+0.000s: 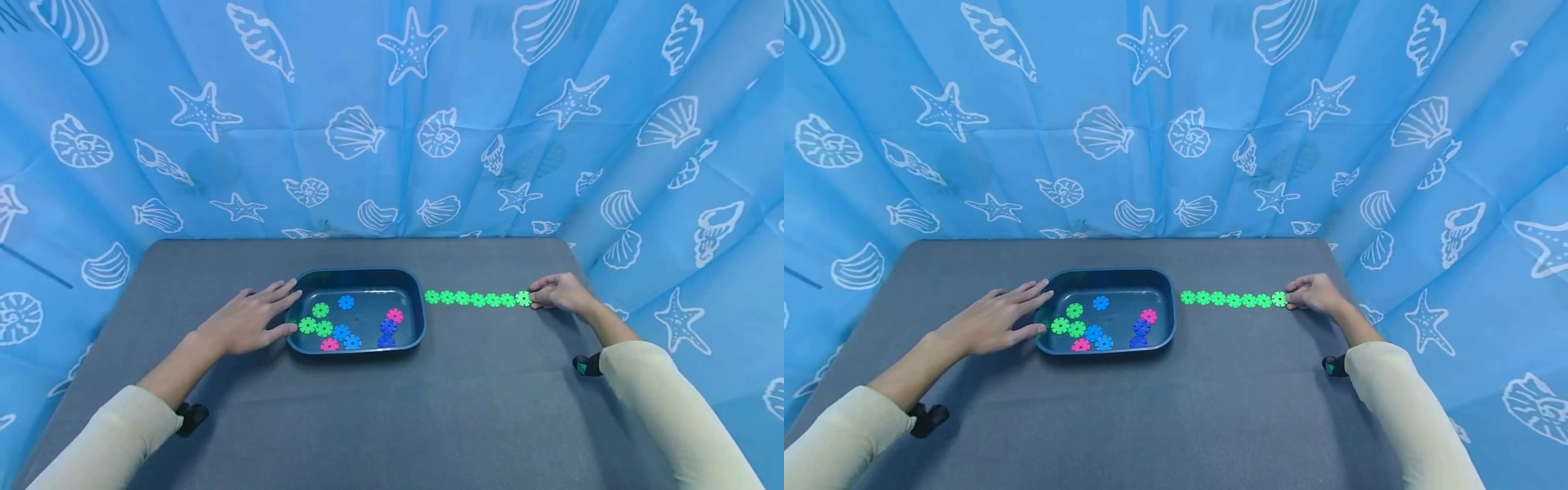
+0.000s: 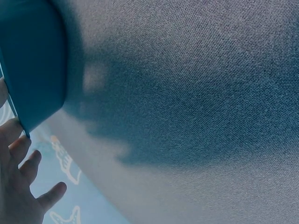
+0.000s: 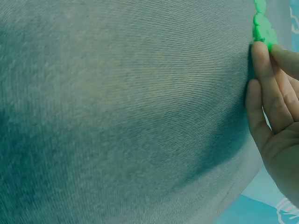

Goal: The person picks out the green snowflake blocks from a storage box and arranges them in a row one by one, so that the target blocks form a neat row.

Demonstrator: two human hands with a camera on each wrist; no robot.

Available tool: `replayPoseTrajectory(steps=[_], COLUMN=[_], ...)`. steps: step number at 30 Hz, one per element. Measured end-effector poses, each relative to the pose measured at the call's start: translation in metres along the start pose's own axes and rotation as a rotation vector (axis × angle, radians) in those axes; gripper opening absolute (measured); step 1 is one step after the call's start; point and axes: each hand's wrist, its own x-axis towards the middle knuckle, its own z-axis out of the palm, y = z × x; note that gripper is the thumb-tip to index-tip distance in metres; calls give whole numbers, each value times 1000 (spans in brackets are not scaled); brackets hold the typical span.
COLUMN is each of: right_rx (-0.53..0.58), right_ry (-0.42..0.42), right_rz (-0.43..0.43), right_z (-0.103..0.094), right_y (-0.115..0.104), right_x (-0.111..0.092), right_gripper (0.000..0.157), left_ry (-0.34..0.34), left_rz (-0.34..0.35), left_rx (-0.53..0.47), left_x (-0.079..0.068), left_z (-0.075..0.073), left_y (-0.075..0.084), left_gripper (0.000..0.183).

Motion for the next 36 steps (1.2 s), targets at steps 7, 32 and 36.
replayPoseTrajectory(steps=[7, 32, 36], right_rx=[-11, 43, 67], right_ry=[4, -44, -95], right_rz=[4, -16, -62], right_z=[-1, -7, -3], right_y=[0, -23, -55], right_x=[-1, -2, -1], right_gripper=[38, 47, 52], left_ry=[-19, -23, -21], left_rz=[-10, 9, 7], left_rx=[9, -8, -5], left_x=[1, 1, 1], left_z=[-1, -2, -2], left_y=[1, -1, 0], left_gripper=[71, 70, 70])
